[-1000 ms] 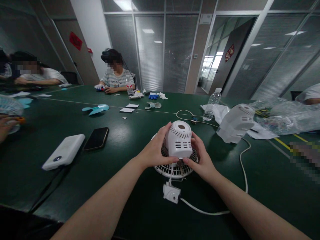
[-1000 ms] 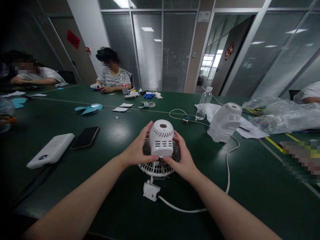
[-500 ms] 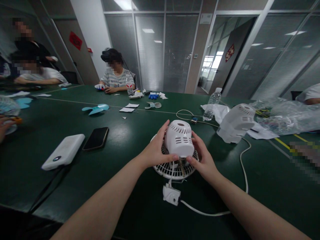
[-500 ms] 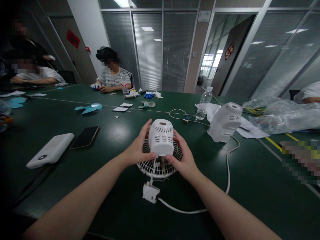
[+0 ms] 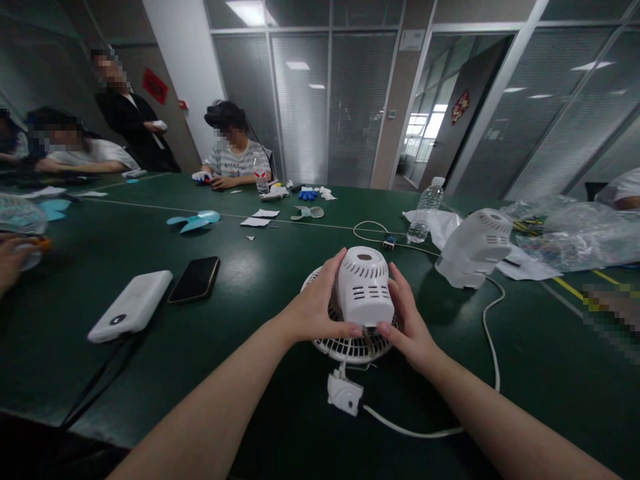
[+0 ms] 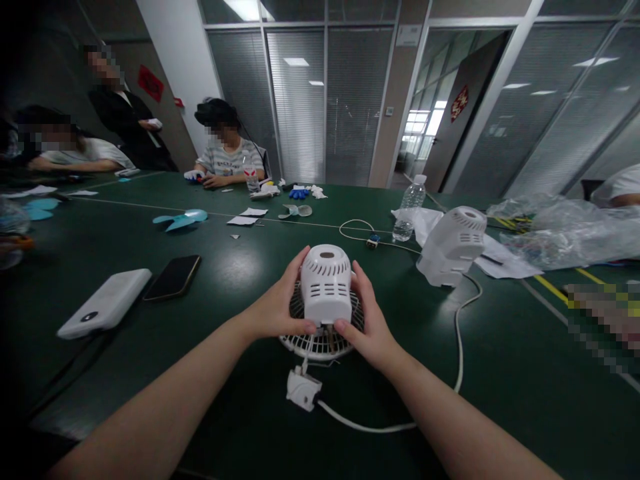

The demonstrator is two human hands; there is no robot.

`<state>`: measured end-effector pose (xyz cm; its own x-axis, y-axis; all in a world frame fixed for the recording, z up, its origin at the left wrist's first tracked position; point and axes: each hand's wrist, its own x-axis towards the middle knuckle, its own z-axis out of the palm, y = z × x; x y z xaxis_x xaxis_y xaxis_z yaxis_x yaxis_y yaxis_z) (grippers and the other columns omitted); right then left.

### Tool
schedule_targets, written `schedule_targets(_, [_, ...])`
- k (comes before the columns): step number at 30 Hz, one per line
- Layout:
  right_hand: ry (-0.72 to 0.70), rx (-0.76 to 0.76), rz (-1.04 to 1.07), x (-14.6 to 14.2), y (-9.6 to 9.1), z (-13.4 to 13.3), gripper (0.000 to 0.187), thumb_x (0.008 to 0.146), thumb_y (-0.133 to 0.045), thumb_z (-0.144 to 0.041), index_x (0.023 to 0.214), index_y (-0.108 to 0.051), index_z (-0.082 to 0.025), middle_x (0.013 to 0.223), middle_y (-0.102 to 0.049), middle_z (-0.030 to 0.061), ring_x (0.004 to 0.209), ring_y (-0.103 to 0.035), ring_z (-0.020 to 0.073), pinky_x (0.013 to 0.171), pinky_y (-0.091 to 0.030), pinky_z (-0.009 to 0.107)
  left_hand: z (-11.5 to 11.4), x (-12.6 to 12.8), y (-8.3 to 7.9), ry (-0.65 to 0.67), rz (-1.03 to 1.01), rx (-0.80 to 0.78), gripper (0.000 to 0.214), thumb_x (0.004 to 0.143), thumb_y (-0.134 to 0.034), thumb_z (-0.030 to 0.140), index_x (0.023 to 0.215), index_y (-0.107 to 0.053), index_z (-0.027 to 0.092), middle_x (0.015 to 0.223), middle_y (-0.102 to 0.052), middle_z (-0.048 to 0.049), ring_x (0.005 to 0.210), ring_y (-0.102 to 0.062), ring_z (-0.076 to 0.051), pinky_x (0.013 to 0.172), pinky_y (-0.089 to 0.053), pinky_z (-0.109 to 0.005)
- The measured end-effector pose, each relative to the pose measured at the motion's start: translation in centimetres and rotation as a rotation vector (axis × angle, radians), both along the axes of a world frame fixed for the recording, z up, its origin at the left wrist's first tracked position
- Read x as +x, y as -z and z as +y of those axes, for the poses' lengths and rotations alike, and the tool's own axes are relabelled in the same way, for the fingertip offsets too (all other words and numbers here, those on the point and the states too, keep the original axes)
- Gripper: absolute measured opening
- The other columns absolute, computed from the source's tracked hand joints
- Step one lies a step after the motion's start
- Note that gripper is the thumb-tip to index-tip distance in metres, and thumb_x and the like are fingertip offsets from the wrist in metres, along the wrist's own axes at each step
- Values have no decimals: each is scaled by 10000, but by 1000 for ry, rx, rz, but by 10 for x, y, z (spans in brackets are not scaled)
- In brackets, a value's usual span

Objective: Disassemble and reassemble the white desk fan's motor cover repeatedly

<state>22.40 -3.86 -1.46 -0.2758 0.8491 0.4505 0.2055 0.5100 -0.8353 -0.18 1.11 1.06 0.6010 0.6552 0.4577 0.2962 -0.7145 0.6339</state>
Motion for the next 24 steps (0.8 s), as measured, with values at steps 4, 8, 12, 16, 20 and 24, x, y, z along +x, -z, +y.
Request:
schedule_targets(4, [1, 35, -30, 1, 1, 1, 917, 814, -654, -428, 1503, -55, -346, 1575, -208, 54, 1417, -274, 318, 1148, -250, 545, -2, 0, -1, 1, 88, -8, 1372, 552, -814, 568, 1491, 141, 271, 1568, -136, -176, 1406, -237, -413, 1104, -265, -620])
schedule_targets(8, [-14, 56, -65, 0, 2, 2, 955, 812, -650, -416, 1510, -5, -318, 1590, -151, 58, 1435, -232, 307, 1168, -211, 530, -3, 0, 0, -7, 156, 7, 1407, 515, -830, 564, 1494, 135, 262, 1575, -110, -186, 1409, -216, -437, 1104, -238, -645])
schedule_targets(12, [-10, 65, -81, 0, 1, 2, 970, 808, -649, -413, 1512, 10, -307, 1595, -137, 53, 1446, -200, 302, 1176, -183, 528, -3, 0, 2, -14, 188, 8, 1420, 502, -835, 559, 1495, 135, 259, 1576, -111, -183, 1409, -215, -436, 1103, -245, -644])
schedule_targets(16, [35, 60, -122, 0, 1, 3, 976, 805, -662, -406, 1513, 7, -332, 1594, -152, 50, 1439, -220, 311, 1167, -181, 553, -1, -1, 2, -22, 174, 10, 1356, 564, -813, 513, 1490, 149, 278, 1582, -105, -162, 1417, -209, -423, 1106, -254, -634])
schedule_targets(20, [139, 42, -237, 1, 6, 10, 974, 814, -661, -410, 1511, 16, -349, 1586, -185, 62, 1431, -233, 332, 1141, -183, 613, 4, -2, 3, -72, 158, 36, 1286, 612, -788, 473, 1492, 131, 289, 1588, -102, -141, 1429, -195, -397, 1123, -238, -617])
schedule_targets(24, [198, 18, -317, 2, 13, 19, 905, 862, -603, -395, 1509, 29, -355, 1548, -295, 73, 1401, -311, 322, 1123, -198, 639, 11, -2, 6, -152, 144, 13, 1211, 652, -769, 458, 1498, 86, 314, 1585, -130, -130, 1421, -227, -391, 1108, -254, -632])
